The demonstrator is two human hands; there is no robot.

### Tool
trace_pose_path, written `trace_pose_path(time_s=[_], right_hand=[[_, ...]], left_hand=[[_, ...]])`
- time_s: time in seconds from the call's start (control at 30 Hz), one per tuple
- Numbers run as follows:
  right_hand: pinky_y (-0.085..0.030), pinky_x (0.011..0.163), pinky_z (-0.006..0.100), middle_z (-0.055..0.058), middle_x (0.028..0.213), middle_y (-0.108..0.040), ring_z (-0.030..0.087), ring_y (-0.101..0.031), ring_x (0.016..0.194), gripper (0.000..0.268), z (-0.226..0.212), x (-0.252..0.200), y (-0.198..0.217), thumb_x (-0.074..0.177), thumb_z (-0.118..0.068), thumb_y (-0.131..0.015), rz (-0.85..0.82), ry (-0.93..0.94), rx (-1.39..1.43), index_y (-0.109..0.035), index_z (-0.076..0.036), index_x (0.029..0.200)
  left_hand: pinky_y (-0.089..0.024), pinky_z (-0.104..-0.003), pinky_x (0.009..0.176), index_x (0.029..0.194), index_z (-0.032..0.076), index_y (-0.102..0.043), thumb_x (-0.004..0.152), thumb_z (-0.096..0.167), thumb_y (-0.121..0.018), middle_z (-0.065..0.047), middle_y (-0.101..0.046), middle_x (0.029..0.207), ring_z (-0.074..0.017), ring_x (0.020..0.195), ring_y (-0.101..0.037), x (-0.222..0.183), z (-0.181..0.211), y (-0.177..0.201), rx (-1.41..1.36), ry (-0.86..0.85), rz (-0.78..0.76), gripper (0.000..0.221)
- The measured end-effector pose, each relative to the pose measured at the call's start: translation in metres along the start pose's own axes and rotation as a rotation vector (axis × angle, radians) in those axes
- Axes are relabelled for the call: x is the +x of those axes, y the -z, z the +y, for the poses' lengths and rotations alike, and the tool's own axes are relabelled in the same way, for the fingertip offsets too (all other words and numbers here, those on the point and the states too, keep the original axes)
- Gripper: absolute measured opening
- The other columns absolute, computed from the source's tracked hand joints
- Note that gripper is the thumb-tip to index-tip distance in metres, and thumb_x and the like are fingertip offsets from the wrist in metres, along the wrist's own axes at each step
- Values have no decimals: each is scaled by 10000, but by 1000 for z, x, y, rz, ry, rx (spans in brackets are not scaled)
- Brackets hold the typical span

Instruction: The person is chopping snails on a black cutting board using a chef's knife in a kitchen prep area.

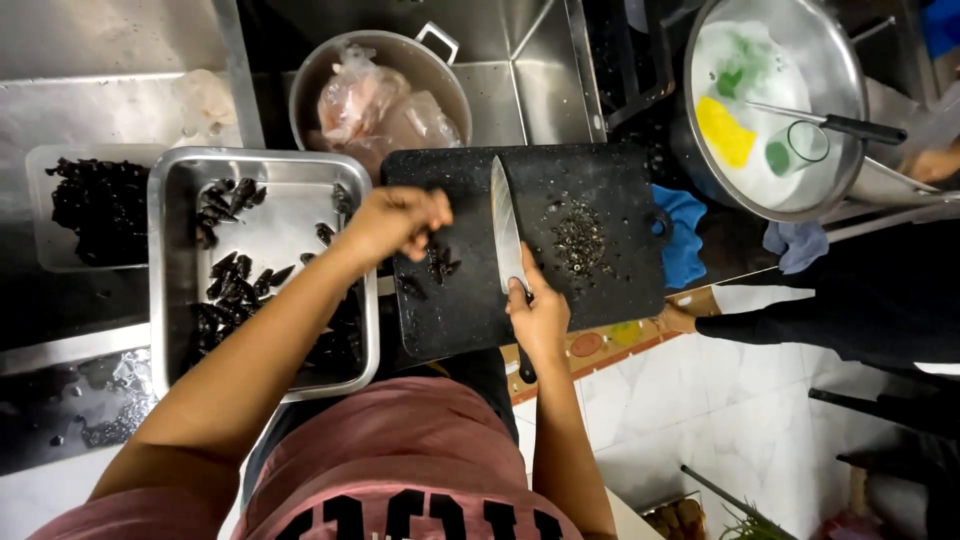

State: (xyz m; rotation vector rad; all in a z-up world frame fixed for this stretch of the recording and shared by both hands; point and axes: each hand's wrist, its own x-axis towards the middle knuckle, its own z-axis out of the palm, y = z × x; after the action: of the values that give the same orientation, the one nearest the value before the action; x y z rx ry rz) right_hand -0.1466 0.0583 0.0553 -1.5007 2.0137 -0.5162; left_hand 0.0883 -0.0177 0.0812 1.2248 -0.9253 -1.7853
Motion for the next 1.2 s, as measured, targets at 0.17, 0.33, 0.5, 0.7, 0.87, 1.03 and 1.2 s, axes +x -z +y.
trace_pose_path(time_s=[0.17, 0.33, 0.5, 0.7, 0.87, 1.03, 1.2], right_hand=[[-547, 653, 314, 20, 564, -674, 195, -708, 643, 526, 7, 1, -3, 855, -211, -593, 12, -9, 2, -509, -376, 1347], [-504, 425, 275, 177, 707, -694, 193, -650, 516, 481, 6, -2, -7, 863, -15, -557, 158, 4, 429, -569, -185, 1312], [-455, 346, 258, 136, 717, -662, 163, -633, 520, 480, 21, 2, 28, 895, -9, -551, 272, 53, 425, -516, -137, 1356], [-517, 493, 307, 139, 674, -699, 191, -673, 546, 457, 10, -16, 31, 868, -72, -605, 247, 3, 230, -582, -209, 1304], [-515, 516, 343, 76, 590, -686, 215, -690, 573, 473, 8, -20, 16, 859, -141, -619, 190, -18, 98, -572, -267, 1313], [-565, 632, 409, 75, 619, -711, 292, -708, 706, 498, -18, -33, 22, 830, -248, -634, 35, 72, -147, -561, -361, 1310], [-545, 695, 433, 111, 756, -732, 328, -699, 767, 491, -10, -26, 17, 834, -282, -616, 3, 25, -169, -549, -422, 1300]], left_hand=[[-568, -378, 625, 884, 257, -774, 748, 313, -788, -89, -701, 769, -289, 690, -685, 12, -46, -8, 877, -260, 16, 148], [-577, -348, 541, 727, 109, -736, 807, 137, -603, -71, -677, 626, -240, 598, -697, 29, -88, -18, 1587, -263, 60, 158], [-561, -343, 516, 659, 58, -707, 748, 48, -634, -117, -653, 585, -255, 540, -670, 36, -76, -27, 1525, -308, 6, 115], [-562, -429, 614, 753, 29, -730, 817, 134, -608, -163, -683, 702, -343, 674, -693, 51, -59, -44, 1386, -161, -57, 173], [-562, -433, 717, 866, 120, -764, 830, 248, -664, -139, -704, 835, -337, 784, -697, 33, -29, -48, 1276, -142, -50, 167], [-573, -399, 670, 818, 80, -746, 795, 258, -698, -130, -702, 785, -306, 747, -702, 4, -21, -29, 1464, -181, -65, 186], [-579, -382, 634, 804, 82, -742, 806, 188, -649, -101, -710, 789, -280, 702, -705, 13, -55, -24, 1588, -222, -7, 141]])
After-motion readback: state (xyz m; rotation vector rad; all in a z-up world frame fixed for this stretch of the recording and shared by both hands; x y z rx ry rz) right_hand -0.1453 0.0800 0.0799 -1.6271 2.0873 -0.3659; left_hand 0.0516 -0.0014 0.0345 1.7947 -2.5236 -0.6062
